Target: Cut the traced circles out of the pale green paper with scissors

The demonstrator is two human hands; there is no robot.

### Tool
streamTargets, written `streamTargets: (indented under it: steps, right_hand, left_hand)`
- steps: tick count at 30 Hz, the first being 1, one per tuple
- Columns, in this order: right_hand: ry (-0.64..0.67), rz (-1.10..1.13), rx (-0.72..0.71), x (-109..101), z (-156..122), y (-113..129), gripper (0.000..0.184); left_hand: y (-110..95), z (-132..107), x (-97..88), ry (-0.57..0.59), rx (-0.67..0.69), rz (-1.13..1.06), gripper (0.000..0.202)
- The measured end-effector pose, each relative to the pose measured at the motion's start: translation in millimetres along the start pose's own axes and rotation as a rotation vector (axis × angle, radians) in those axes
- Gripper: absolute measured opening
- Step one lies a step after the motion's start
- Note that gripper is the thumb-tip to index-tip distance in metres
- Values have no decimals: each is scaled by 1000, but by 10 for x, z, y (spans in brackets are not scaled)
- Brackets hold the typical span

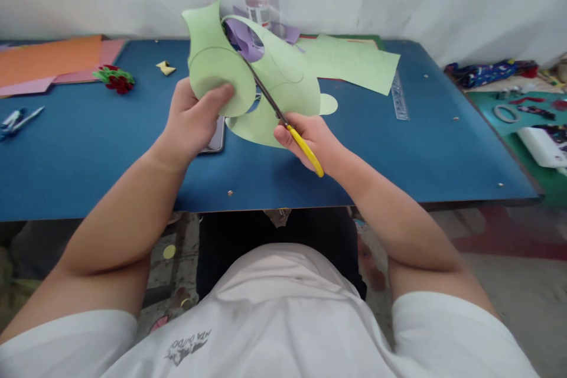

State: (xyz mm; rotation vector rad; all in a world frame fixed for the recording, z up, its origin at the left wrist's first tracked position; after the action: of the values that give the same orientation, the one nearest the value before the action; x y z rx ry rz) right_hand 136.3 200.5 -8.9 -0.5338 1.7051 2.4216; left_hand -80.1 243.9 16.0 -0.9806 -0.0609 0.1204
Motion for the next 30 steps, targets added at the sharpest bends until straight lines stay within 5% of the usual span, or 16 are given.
streamTargets:
  steps: [4,19,30]
  right_hand:
    - [-11,-14,-26,-8,6,5,84]
    - [26,-110,-78,-8,22,6,88]
    - [29,-106,-83,5,3,33,86]
  left_hand:
    - [-78,-8,28,-20,57,37,56]
    - [-141,-32,38,25,-18,-57,19]
    - [-138,-87,59,45,-61,10,30]
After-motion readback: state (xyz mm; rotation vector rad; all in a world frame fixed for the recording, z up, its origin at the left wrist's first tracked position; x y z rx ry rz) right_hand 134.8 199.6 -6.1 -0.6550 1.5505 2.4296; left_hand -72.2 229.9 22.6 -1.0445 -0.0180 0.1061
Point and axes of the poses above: each hand's wrist, its own z-axis towards the middle knuckle, its own x-axis out of the palm, y = z × x, the point moved 7 cm from there along z, towards the middle knuckle, and after that the axes turned 13 degrees about -y, right-handed, at the moved point
